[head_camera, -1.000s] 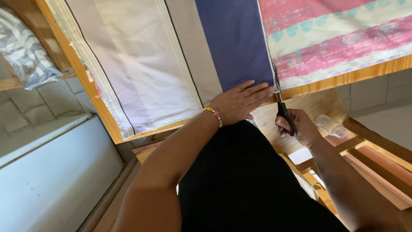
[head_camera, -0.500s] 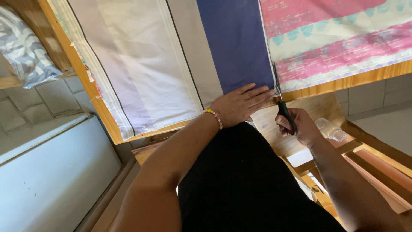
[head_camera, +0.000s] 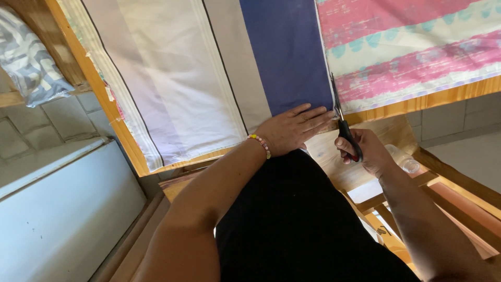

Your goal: The person uses scissors to cut a large piece of patterned fabric laid out on a wooden table. They follow a marked line, cutting through multiple layers of the material. The person adjusts the fabric and continues cutting along the edge to separate a section.

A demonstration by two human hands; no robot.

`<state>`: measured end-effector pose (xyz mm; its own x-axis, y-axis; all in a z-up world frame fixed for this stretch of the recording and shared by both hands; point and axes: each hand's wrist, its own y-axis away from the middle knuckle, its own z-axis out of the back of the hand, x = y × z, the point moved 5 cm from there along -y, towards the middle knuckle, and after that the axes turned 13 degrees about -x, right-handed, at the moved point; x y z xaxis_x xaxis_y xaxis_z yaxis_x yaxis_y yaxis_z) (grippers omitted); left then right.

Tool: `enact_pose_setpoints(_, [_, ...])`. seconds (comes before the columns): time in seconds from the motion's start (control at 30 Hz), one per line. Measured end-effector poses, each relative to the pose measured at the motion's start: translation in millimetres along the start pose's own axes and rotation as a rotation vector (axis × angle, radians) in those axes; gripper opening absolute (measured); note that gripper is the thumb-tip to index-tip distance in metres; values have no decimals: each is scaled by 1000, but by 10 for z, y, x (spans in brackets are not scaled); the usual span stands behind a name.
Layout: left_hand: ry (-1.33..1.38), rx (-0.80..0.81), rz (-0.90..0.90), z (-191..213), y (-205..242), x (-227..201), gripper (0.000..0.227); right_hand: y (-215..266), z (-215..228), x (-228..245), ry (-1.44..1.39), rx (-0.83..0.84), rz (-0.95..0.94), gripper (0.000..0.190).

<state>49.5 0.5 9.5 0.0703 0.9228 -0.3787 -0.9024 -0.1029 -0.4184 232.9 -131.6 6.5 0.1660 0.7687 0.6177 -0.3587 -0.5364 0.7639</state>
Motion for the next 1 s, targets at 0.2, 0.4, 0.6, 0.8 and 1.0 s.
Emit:
enact_pose_setpoints(0.2, [100, 13, 98, 69, -57, 3, 85, 9, -35, -9, -15, 59, -33, 41])
enact_pose_setpoints(0.4, [24, -184, 344, -21, -203, 260, 27, 126, -7, 17, -28, 130, -67, 39])
enact_pose_setpoints(0.6, [-222, -303, 324, 506, -752, 459, 14, 151, 105, -257, -56, 155, -69, 39])
enact_pose_setpoints(0.8, [-187, -300, 292, 431, -835, 488, 7, 287, 142, -281, -62, 173, -87, 38])
enact_pose_setpoints(1.0, [-168, -299, 238, 309, -898, 569, 12, 303, 122, -370, -67, 180, -103, 40])
